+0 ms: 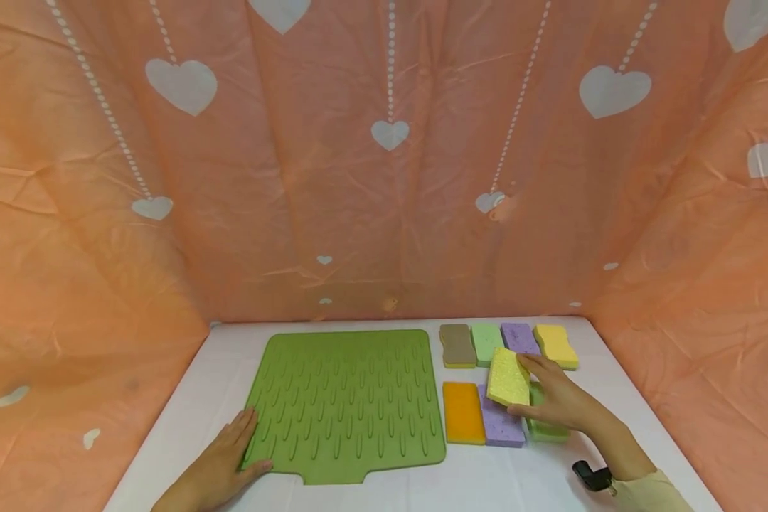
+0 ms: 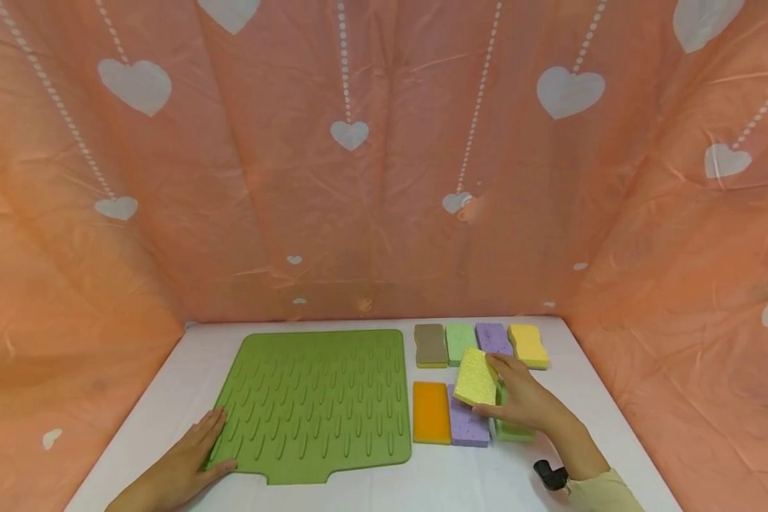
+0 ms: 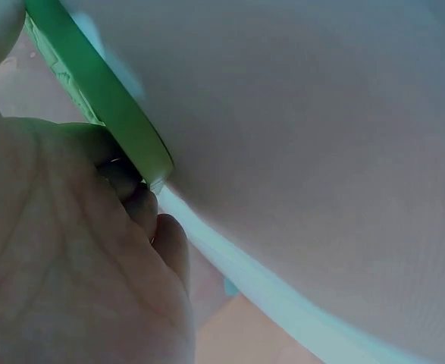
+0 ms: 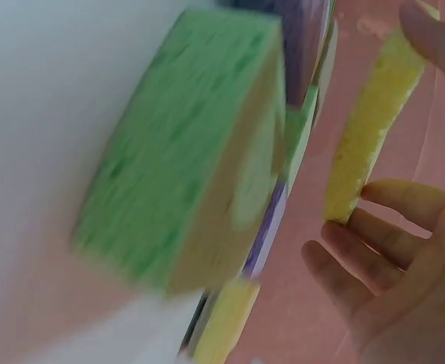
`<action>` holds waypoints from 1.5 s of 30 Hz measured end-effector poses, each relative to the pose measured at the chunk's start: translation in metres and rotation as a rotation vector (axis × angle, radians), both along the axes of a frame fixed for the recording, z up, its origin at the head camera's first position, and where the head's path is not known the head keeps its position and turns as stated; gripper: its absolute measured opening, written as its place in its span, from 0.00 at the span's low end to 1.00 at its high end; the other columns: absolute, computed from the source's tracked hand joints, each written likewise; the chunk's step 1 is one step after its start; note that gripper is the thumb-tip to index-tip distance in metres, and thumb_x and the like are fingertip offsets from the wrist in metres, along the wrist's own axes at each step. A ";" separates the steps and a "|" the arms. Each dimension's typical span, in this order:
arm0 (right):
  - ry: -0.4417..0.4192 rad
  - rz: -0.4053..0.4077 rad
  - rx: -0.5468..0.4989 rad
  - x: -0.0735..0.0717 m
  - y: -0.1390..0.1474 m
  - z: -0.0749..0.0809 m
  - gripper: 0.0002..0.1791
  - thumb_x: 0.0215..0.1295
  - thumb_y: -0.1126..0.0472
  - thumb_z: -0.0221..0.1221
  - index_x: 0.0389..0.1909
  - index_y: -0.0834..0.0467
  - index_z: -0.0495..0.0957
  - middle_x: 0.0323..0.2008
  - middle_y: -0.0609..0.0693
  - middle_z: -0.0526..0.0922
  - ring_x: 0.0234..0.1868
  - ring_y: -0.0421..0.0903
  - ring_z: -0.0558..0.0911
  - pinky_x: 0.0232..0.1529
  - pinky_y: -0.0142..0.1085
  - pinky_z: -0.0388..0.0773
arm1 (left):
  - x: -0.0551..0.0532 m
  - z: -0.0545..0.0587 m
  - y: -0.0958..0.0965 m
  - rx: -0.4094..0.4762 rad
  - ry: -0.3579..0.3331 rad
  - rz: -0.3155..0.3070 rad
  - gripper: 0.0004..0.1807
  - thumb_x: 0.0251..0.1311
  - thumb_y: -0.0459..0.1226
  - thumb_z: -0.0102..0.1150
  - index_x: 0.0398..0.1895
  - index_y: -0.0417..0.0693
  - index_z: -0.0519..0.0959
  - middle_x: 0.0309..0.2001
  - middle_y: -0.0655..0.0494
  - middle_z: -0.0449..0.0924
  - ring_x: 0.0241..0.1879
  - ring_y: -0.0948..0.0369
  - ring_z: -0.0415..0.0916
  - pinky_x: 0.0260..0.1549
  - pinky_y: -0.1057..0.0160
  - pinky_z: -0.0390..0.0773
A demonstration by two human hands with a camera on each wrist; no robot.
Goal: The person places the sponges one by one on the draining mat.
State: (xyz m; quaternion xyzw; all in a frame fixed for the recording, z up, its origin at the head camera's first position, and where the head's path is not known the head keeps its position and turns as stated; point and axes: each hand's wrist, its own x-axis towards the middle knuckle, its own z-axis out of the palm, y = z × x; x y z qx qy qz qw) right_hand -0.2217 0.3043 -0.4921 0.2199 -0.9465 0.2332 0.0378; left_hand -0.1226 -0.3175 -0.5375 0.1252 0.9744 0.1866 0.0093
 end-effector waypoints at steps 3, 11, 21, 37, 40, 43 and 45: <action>0.000 0.024 0.009 -0.008 -0.014 0.000 0.62 0.56 0.35 0.79 0.77 0.73 0.65 0.74 0.74 0.68 0.72 0.74 0.69 0.68 0.71 0.70 | -0.001 0.001 0.001 -0.010 -0.004 0.007 0.55 0.70 0.62 0.64 0.80 0.27 0.61 0.82 0.32 0.57 0.81 0.33 0.53 0.69 0.82 0.28; -0.047 0.089 0.016 -0.021 -0.053 0.004 0.62 0.60 0.33 0.75 0.80 0.70 0.62 0.77 0.71 0.65 0.76 0.72 0.66 0.71 0.69 0.68 | 0.000 0.003 0.001 -0.034 -0.005 0.010 0.55 0.69 0.63 0.64 0.80 0.26 0.61 0.81 0.31 0.58 0.81 0.34 0.54 0.80 0.61 0.47; -0.024 0.189 0.024 -0.030 -0.086 0.002 0.62 0.61 0.34 0.74 0.80 0.72 0.61 0.77 0.71 0.65 0.76 0.70 0.67 0.73 0.64 0.68 | 0.001 -0.003 0.000 -0.008 0.003 -0.007 0.55 0.68 0.62 0.66 0.78 0.24 0.62 0.80 0.29 0.59 0.80 0.33 0.54 0.63 0.87 0.20; -0.022 0.253 0.079 -0.049 -0.132 0.011 0.63 0.62 0.32 0.74 0.81 0.72 0.59 0.79 0.71 0.63 0.78 0.68 0.65 0.75 0.62 0.67 | -0.001 -0.001 0.001 -0.001 -0.028 -0.007 0.56 0.68 0.61 0.67 0.79 0.23 0.61 0.81 0.28 0.58 0.80 0.32 0.53 0.62 0.87 0.20; -0.026 0.264 0.092 -0.053 -0.141 0.010 0.64 0.61 0.31 0.73 0.82 0.71 0.58 0.79 0.70 0.63 0.78 0.68 0.65 0.76 0.62 0.66 | -0.001 -0.002 0.002 -0.003 -0.028 -0.007 0.56 0.68 0.61 0.67 0.79 0.23 0.60 0.81 0.28 0.57 0.80 0.32 0.52 0.62 0.87 0.19; -0.025 0.270 0.110 -0.059 -0.150 0.009 0.64 0.62 0.31 0.73 0.82 0.69 0.58 0.79 0.69 0.63 0.79 0.68 0.64 0.76 0.62 0.65 | -0.001 -0.004 0.000 -0.012 -0.006 -0.009 0.57 0.67 0.62 0.67 0.78 0.23 0.61 0.81 0.28 0.57 0.80 0.32 0.53 0.62 0.86 0.19; -0.023 0.269 0.114 -0.062 -0.157 0.009 0.63 0.61 0.31 0.73 0.82 0.68 0.58 0.80 0.68 0.62 0.79 0.68 0.64 0.77 0.61 0.65 | -0.002 -0.003 -0.001 -0.014 -0.005 -0.006 0.56 0.68 0.62 0.66 0.79 0.23 0.61 0.81 0.28 0.57 0.80 0.32 0.53 0.63 0.87 0.19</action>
